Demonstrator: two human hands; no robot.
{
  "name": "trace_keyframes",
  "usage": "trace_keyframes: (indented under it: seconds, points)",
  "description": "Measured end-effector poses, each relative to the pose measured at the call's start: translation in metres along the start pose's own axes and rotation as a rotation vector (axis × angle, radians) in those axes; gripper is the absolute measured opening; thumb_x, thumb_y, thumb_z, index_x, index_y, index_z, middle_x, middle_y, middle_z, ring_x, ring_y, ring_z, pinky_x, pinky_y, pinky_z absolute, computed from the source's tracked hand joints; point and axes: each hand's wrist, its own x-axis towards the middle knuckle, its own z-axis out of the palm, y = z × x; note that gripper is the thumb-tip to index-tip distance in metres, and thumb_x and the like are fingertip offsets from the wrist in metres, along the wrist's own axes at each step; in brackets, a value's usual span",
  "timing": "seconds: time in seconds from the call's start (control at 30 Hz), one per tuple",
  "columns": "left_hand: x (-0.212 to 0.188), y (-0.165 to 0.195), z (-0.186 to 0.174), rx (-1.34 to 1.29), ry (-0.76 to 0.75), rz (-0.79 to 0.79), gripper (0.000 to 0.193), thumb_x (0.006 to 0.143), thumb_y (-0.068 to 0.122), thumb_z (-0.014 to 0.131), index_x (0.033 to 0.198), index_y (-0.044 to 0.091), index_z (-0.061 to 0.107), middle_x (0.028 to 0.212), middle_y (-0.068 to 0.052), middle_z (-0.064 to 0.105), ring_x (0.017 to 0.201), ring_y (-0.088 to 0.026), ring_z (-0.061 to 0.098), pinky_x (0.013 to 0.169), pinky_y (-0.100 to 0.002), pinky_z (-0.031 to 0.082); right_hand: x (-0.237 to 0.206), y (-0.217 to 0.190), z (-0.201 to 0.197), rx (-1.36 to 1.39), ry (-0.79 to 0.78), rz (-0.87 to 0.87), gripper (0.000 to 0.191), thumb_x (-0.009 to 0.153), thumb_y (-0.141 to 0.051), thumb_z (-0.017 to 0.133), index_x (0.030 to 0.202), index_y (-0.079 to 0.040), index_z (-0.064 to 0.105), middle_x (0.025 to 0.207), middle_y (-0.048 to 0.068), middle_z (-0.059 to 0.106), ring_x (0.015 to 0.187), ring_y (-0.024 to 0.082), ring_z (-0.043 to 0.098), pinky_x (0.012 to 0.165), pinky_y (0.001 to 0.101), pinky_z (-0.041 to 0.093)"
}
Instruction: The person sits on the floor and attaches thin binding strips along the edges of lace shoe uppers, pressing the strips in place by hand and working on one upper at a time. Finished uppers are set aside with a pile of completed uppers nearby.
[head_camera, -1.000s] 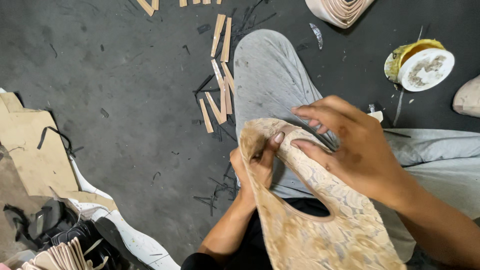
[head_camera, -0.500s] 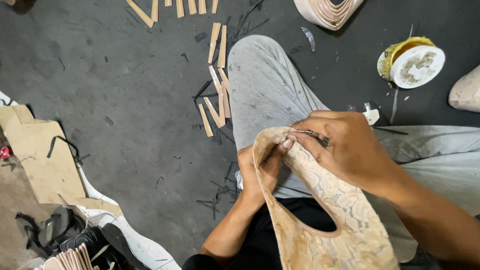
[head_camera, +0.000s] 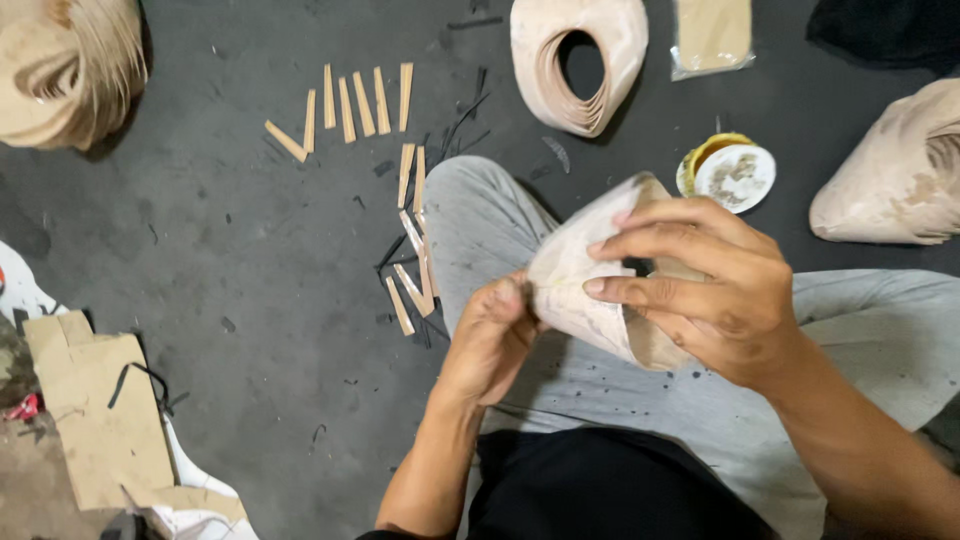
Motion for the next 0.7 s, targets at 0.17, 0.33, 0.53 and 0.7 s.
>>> trace_keyframes:
  seconds: [0.17,0.33,0.53,0.7]
  points:
    - [0.023,-0.011,0.019,0.133,-0.025,0.149,0.027,0.103,0.012,0.072,0.125,-0.004,0.069,0.117,-0.006,0.072,0.106,-0.011,0.062,0.1,-0.03,0.047,-0.038,0.011,0.002,0.555,0.342,0.554,0.033,0.096,0.0,0.061,0.129,0.003,0.059,0.127,0.014,0.063,0.122,0.021,0.063,0.109,0.0337,0.051]
    - [0.026,-0.016,0.033,0.268,-0.066,0.045,0.026,0.104,0.008,0.071,0.127,-0.005,0.07,0.113,-0.005,0.071,0.1,-0.008,0.059,0.092,-0.026,0.046,-0.085,0.025,0.009,1.414,0.38,0.776,0.033,0.095,-0.009,0.067,0.126,0.004,0.066,0.119,0.013,0.072,0.115,0.02,0.067,0.104,0.0304,0.054]
    - [0.028,-0.018,0.048,0.391,-0.018,0.074,0.013,0.1,0.009,0.073,0.106,-0.002,0.07,0.095,-0.004,0.072,0.085,-0.008,0.064,0.077,-0.026,0.052,-0.104,0.021,0.025,1.169,0.29,0.854,0.027,0.091,-0.005,0.072,0.117,0.002,0.074,0.102,0.006,0.078,0.092,0.011,0.069,0.085,0.0285,0.055]
    - [0.03,-0.022,0.047,0.402,-0.037,0.119,0.011,0.101,0.007,0.072,0.094,-0.001,0.07,0.089,-0.003,0.07,0.082,-0.008,0.061,0.076,-0.025,0.05,-0.106,0.019,0.037,1.312,0.4,0.829,0.024,0.093,-0.004,0.074,0.115,0.004,0.074,0.108,0.01,0.077,0.099,0.015,0.07,0.092,0.0321,0.055]
